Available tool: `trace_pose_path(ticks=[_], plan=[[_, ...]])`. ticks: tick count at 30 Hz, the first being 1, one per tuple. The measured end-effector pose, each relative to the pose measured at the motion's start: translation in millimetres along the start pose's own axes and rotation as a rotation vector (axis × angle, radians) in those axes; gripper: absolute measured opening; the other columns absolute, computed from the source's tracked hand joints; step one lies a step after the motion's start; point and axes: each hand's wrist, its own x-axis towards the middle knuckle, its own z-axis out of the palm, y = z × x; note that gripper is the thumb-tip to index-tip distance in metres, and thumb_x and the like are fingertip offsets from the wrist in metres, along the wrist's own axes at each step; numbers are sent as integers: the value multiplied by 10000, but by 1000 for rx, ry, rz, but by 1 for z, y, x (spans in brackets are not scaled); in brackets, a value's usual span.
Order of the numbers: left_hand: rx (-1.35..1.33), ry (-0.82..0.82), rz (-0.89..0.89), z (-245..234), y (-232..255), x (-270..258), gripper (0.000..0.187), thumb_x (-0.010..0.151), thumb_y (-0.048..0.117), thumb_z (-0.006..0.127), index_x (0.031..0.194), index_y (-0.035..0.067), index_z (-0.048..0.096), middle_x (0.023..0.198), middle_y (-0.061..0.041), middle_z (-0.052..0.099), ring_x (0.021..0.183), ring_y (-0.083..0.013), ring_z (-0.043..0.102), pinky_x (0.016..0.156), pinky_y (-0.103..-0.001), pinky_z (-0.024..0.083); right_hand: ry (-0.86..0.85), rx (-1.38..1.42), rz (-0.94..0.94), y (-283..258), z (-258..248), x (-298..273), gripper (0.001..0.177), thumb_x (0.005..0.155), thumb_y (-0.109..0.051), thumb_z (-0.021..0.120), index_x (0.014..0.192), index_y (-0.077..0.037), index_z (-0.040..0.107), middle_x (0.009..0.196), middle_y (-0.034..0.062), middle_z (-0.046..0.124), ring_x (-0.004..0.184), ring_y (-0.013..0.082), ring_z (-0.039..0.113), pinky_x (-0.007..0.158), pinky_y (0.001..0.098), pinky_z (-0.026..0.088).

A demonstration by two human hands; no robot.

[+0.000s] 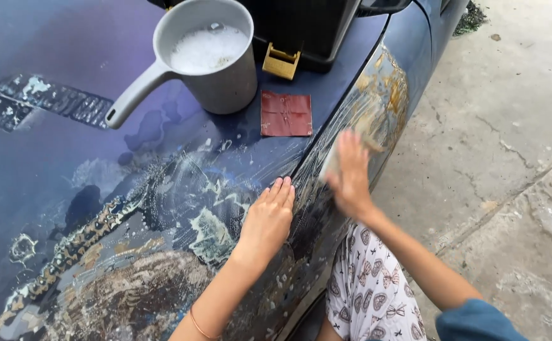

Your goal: The person sands the front hood of a blue car using a sanding block and water. They repeatedly rub the surface in circular and back-and-forth motions, occasionally dipping the sanding block into a grey pitcher of water to keep it wet.

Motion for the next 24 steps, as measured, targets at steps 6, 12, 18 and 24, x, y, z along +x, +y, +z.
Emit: trace_pose_path(ticks=[6,12,18,24], plan=[[39,-12,-9,-5,6,3,454,785,26,563,1233,-38,603,1302,-226,573,1246,-320,535,989,-415,449,127,-4,52,94,-4,54,725,1145,-589,216,1700,-133,123,1752,136,48,1591,375,8,1227,684,2],[50,-35,18,-3,3,1,488,783,31,564,1267,-30,582,1331,-219,553,1257,-315,519,996,-401,435,11,-6,62,13,5,-5,880,1049,-666,334,1684,-110,86,1745,177,18,1584,398,-40,1227,665,-22],[38,-25,-29,6,7,1,452,790,13,552,1236,-31,603,1298,-228,573,1243,-312,536,973,-406,462,126,6,170,94,-4,62,740,1153,-579,272,1705,-134,60,1755,134,-13,1592,385,-46,1210,731,17],[37,8,-23,-1,6,0,456,789,12,555,1241,-33,600,1295,-233,575,1233,-316,546,977,-404,462,-87,-83,-8,11,10,0,918,969,-739,356,1661,-170,153,1744,105,115,1597,296,35,1255,614,8]])
